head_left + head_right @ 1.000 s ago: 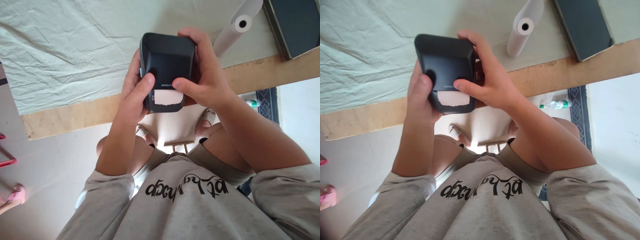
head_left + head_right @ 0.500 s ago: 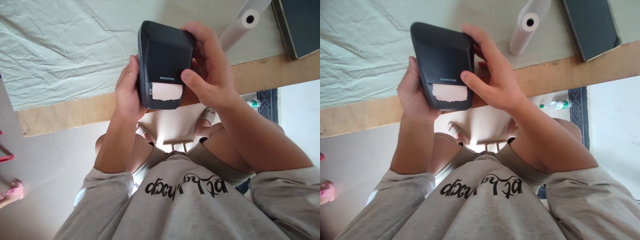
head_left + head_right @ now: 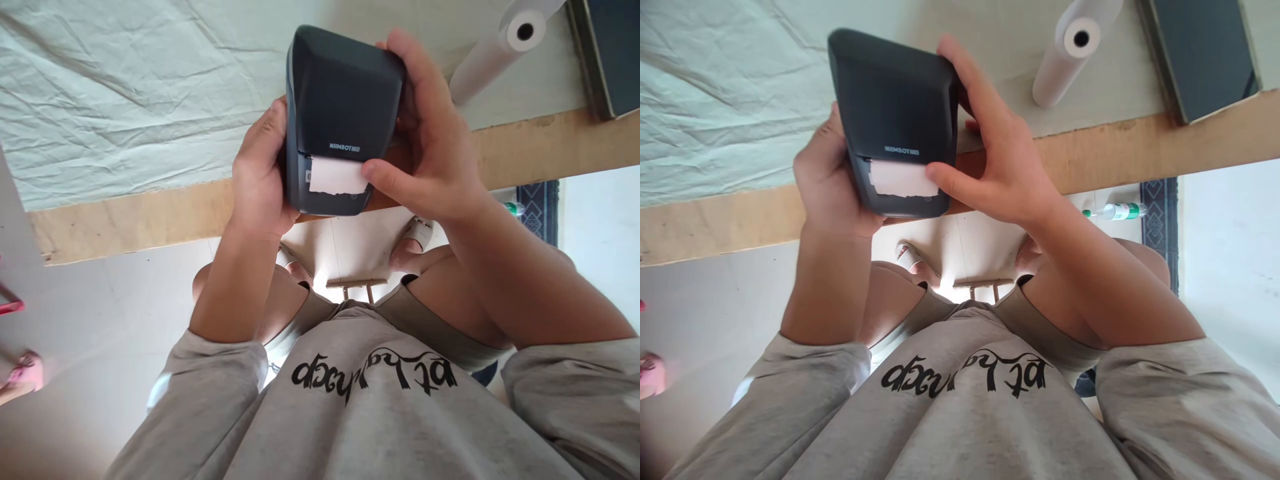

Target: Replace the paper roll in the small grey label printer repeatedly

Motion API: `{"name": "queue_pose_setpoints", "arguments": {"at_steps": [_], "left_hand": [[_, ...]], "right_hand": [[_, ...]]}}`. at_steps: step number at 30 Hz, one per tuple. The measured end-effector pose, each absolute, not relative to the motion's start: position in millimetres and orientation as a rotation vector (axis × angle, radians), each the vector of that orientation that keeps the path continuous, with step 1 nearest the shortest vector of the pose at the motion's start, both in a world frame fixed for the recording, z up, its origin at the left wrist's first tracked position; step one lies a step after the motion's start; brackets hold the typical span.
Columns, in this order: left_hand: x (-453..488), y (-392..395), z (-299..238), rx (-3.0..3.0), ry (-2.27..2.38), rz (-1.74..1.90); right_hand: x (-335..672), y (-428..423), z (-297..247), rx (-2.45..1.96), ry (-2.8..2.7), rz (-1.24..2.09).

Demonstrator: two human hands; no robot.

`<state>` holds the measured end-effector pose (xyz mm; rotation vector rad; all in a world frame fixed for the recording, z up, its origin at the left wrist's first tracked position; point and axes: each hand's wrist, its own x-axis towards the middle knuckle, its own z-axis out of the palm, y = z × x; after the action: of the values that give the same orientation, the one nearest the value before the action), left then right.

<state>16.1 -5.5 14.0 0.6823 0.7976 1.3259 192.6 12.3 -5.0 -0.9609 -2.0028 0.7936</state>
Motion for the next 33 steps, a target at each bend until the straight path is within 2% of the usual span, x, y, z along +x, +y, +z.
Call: {"name": "queue_pose_setpoints", "arguments": {"at_steps": [3,8,13,16,19,24,26,33], "left_hand": [[20,-6,17,0.637,0.715,1.305],[20,-8,16,0.732,0.733,1.318],[16,-7,12,0.791,0.769,1.271],[18,-7,13,0.831,0.768,1.259],[19,-8,15,0.823,0.812,1.254],[14,-4,7,0.888,0.787,1.252],[12,0,2,0.921,0.763,1.265],[12,1,-2,1.004,0.78,1.261]], "right_hand": [[195,12,-2,-0.926,-1.98,0.791],[199,10,21,-0.961,-1.911,0.529],[186,7,49,-1.019,-1.698,0.716],[177,11,56,-0.892,-1.632,0.647],[174,16,54,-0.962,-1.637,0.601],[176,11,59,-1.368,-2.176,0.193],[174,7,66,-1.536,-2.358,0.131],[171,7,75,-1.581,-2.446,0.437]]}}
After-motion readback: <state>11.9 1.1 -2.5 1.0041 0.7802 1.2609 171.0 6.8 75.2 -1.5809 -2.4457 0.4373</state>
